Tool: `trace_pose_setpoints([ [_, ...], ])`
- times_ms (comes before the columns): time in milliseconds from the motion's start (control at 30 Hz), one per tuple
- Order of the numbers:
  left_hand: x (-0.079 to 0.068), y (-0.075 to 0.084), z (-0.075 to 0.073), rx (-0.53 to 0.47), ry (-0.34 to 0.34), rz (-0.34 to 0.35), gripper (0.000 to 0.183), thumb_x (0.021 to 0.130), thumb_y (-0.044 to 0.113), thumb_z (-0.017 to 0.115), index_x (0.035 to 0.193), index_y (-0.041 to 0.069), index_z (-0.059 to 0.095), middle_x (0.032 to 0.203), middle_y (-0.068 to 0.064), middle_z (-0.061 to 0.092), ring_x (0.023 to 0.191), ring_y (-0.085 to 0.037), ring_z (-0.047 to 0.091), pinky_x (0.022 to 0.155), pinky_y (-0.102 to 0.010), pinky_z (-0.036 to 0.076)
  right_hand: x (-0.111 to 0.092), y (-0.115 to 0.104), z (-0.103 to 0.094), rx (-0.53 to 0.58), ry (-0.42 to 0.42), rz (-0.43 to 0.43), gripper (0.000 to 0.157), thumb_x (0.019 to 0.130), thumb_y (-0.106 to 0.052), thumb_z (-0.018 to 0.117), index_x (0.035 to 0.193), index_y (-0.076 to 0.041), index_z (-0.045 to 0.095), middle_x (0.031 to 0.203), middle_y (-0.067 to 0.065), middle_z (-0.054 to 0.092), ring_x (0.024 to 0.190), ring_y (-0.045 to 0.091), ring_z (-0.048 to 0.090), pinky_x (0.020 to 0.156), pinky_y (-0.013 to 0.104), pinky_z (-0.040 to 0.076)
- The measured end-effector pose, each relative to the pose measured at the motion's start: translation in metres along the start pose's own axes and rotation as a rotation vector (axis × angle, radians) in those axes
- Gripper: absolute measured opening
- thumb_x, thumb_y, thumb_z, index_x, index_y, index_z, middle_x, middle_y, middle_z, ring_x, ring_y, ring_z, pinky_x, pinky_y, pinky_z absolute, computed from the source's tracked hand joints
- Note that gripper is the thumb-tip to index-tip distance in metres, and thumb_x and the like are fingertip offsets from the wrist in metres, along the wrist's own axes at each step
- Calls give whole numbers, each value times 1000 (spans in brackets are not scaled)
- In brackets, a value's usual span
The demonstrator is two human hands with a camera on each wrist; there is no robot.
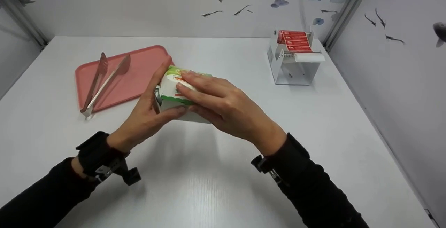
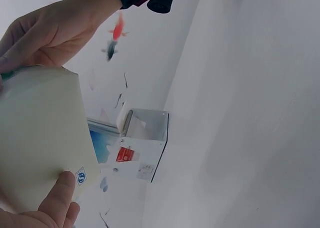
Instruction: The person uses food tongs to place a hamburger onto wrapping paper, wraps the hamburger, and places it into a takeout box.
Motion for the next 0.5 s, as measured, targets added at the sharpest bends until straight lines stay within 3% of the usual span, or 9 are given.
trace_pose_setpoints([
  [67, 0, 1, -1, 1, 6, 8, 105, 91, 35, 84, 172, 43, 18, 148, -1, 44, 130, -17, 49, 93, -37, 60, -1, -1, -1, -31, 28, 20, 38, 107, -22, 67, 142, -9, 70, 148, 16, 66, 139, 27, 63, 117, 27, 49],
  [133, 1, 3, -1, -6, 18, 30, 103, 92, 34, 84, 172, 41, 20, 146, -1, 47, 132, -17, 46, 94, -37, 60, -4, -2, -5, -79, 110, 57, 35, 107, -28, 68, 137, -10, 74, 138, 18, 68, 130, 29, 65, 113, 24, 50],
  [233, 2, 7, -2, -27, 45, 62, 99, 92, 33, 83, 171, 37, 23, 146, 1, 51, 137, -17, 40, 98, -38, 60, -14, -1, -18, -137, 322, 182, 31, 102, -35, 76, 114, -7, 81, 112, 19, 69, 107, 23, 65, 97, 17, 50],
  [333, 3, 9, -4, -46, 86, 71, 98, 92, 31, 83, 171, 35, 25, 148, 3, 50, 139, -16, 38, 100, -38, 60, -26, 0, -28, -117, 508, 312, 20, 91, -19, 87, 87, -1, 79, 85, 15, 64, 82, 14, 58, 76, 16, 45],
  [433, 3, 9, -5, -76, 122, 68, 99, 92, 29, 84, 170, 36, 25, 150, 1, 46, 139, -17, 37, 99, -38, 62, -32, 4, -27, -35, 532, 462, 5, 86, 0, 86, 84, -2, 82, 76, 4, 66, 70, 7, 54, 65, 15, 43],
  [500, 2, 9, -4, -93, 142, 63, 100, 91, 29, 85, 170, 37, 24, 151, -1, 43, 139, -17, 37, 97, -38, 63, -33, 9, -21, 87, 503, 574, 9, 87, 5, 84, 94, -2, 84, 76, -1, 68, 65, 7, 54, 59, 16, 44],
])
Point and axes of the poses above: each hand's wrist, its own x-axis towards the middle knuckle, its own z-axis out of the palm, y = z × x, the point moved 7 cm from there along x, towards the middle knuckle
